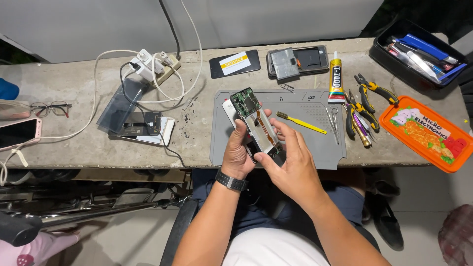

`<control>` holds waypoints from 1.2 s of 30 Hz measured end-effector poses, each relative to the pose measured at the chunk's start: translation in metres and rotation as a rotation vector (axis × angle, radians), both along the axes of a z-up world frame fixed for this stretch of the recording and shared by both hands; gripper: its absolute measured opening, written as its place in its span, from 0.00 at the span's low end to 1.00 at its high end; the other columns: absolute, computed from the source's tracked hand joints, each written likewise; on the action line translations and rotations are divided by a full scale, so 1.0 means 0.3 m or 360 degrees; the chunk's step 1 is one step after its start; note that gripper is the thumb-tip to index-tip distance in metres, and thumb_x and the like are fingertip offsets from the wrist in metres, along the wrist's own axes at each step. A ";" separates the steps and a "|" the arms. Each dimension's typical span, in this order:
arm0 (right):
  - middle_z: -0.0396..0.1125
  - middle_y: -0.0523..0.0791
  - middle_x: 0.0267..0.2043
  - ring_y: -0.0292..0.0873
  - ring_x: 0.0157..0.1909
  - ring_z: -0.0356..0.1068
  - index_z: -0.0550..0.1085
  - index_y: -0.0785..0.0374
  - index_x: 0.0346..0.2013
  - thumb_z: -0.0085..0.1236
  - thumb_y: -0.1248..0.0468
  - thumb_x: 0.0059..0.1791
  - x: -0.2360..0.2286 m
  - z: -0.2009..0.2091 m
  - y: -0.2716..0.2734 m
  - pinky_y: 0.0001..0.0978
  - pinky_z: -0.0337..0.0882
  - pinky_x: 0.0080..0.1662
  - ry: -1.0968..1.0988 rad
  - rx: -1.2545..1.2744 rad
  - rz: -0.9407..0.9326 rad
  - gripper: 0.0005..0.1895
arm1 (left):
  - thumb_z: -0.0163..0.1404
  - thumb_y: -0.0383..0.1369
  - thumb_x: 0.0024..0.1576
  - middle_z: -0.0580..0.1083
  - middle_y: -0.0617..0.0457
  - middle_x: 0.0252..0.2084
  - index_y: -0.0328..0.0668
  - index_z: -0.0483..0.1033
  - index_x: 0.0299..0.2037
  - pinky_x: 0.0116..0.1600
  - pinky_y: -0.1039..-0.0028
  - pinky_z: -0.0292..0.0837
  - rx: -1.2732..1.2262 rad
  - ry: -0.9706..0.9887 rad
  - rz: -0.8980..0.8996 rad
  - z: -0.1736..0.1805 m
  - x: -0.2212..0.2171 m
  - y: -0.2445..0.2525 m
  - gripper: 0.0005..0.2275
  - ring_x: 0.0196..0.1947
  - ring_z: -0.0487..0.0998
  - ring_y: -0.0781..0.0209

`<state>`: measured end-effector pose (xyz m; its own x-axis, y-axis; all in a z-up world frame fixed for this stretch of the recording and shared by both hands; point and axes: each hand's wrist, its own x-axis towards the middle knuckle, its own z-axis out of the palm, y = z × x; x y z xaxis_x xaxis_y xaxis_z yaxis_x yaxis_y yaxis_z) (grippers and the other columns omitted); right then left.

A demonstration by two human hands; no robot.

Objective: Reassembling the internal components of a smartphone, including the motherboard and screen assembly into the frame.

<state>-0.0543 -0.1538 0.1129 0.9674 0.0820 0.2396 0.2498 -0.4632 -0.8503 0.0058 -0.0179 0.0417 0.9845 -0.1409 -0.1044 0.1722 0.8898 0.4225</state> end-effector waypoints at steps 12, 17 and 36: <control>0.69 0.62 0.62 0.66 0.63 0.74 0.63 0.59 0.75 0.76 0.57 0.46 0.036 -0.009 0.039 0.53 0.76 0.62 0.0207 -0.0006 -0.0060 0.46 | 0.62 0.50 0.61 0.78 0.31 0.64 0.27 0.78 0.63 0.62 0.48 0.83 0.0030 -0.0072 -0.0031 -0.074 0.014 0.027 0.31 0.55 0.85 0.40; 0.72 0.61 0.59 0.63 0.58 0.77 0.67 0.59 0.73 0.77 0.56 0.44 0.049 -0.037 0.050 0.51 0.78 0.59 0.0177 0.0009 -0.0127 0.45 | 0.62 0.47 0.62 0.75 0.30 0.67 0.25 0.79 0.62 0.64 0.46 0.80 -0.0005 -0.0029 0.0016 -0.085 0.000 0.014 0.29 0.60 0.82 0.37; 0.73 0.56 0.56 0.60 0.54 0.75 0.71 0.65 0.68 0.77 0.58 0.45 0.051 -0.109 0.053 0.48 0.78 0.55 -0.0306 -0.0019 -0.0278 0.40 | 0.56 0.47 0.67 0.82 0.33 0.57 0.33 0.81 0.60 0.63 0.44 0.81 -0.0070 0.0043 0.0086 -0.039 0.008 0.041 0.23 0.55 0.85 0.39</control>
<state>-0.0389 -0.1378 0.0802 0.9039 -0.0787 0.4205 0.3216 -0.5232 -0.7892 0.0082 -0.0056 0.0300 0.9877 -0.0929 -0.1260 0.1344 0.9158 0.3786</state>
